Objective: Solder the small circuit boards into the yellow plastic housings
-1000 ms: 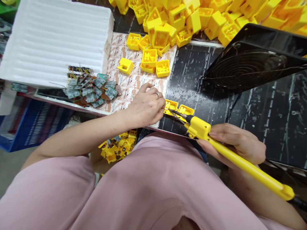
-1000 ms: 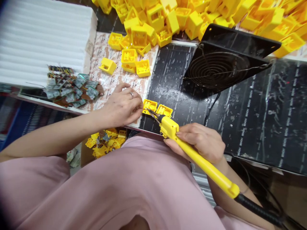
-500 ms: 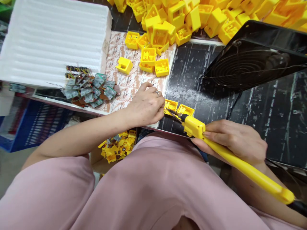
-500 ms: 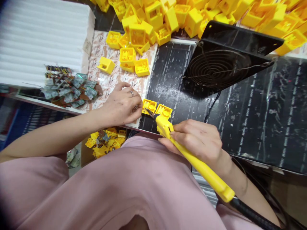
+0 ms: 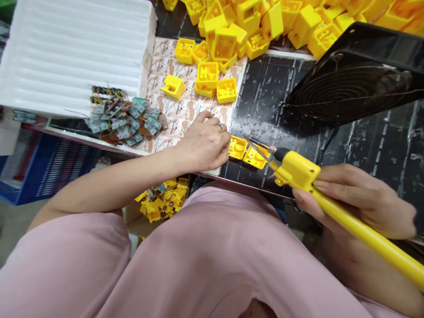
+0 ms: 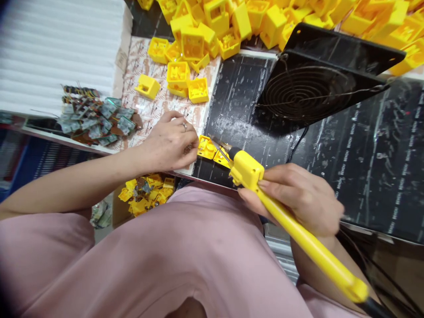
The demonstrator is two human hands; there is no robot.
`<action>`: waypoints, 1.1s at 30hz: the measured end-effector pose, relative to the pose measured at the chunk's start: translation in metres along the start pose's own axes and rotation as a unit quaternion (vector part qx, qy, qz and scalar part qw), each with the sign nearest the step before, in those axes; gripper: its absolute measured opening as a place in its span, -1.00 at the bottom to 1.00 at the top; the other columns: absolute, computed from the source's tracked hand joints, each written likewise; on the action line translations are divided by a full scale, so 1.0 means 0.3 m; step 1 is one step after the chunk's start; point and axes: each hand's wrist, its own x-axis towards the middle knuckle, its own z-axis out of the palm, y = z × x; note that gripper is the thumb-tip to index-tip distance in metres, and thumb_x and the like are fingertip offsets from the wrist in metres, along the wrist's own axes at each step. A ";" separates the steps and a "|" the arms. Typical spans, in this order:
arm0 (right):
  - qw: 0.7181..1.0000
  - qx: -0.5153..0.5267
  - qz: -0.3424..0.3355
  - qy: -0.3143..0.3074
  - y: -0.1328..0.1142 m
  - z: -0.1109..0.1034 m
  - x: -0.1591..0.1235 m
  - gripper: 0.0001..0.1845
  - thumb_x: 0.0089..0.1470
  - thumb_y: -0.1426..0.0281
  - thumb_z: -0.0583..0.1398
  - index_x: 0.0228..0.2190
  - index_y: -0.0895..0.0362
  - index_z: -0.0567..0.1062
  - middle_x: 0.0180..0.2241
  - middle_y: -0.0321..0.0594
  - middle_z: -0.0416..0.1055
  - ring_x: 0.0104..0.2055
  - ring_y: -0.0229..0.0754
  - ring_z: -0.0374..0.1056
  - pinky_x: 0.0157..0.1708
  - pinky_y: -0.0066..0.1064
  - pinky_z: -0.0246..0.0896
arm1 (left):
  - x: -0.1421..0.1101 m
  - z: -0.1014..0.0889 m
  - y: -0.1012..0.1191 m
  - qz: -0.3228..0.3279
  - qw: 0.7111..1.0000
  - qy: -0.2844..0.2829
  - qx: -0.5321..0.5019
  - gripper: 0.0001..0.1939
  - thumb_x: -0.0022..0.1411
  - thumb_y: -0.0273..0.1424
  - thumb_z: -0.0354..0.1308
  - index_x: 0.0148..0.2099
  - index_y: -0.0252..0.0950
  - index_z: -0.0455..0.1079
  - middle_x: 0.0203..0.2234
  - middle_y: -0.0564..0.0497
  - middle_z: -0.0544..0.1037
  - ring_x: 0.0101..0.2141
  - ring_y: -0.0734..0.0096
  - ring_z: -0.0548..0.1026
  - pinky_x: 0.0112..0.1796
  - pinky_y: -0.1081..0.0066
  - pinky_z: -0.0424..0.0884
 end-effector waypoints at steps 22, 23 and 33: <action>0.990 -0.124 -0.067 -0.028 0.017 0.063 0.012 -0.53 0.13 0.41 0.34 0.08 0.10 0.46 -0.42 -0.28 0.50 -0.45 -0.26 0.40 -0.37 -0.40 0.29 | 0.006 -0.001 0.011 -0.025 0.998 -0.057 0.021 -0.78 0.17 -0.37 0.01 -0.38 -0.29 0.46 -0.47 -0.05 0.54 -0.29 0.21 0.46 -0.03 0.08 0.34; 0.991 -0.113 -0.065 -0.029 0.021 0.066 0.011 -0.49 0.12 0.42 0.34 0.11 0.09 0.44 -0.39 -0.27 0.52 -0.40 -0.24 0.45 -0.33 -0.41 0.32 | 0.006 -0.005 0.015 -0.027 0.997 -0.063 0.026 -0.79 0.18 -0.37 0.01 -0.36 -0.28 0.46 -0.47 -0.04 0.54 -0.28 0.21 0.46 -0.03 0.08 0.35; 0.990 -0.090 -0.105 -0.027 0.095 0.113 0.017 -0.50 0.01 0.34 0.42 -0.01 0.06 0.45 -0.28 -0.17 0.58 -0.31 -0.13 0.54 -0.30 -0.40 0.44 | -0.032 0.000 0.112 -0.042 0.998 -0.003 0.052 -0.66 0.44 -0.42 -0.12 0.16 -0.19 0.34 0.08 -0.02 0.53 0.11 0.21 0.45 0.28 -0.08 0.11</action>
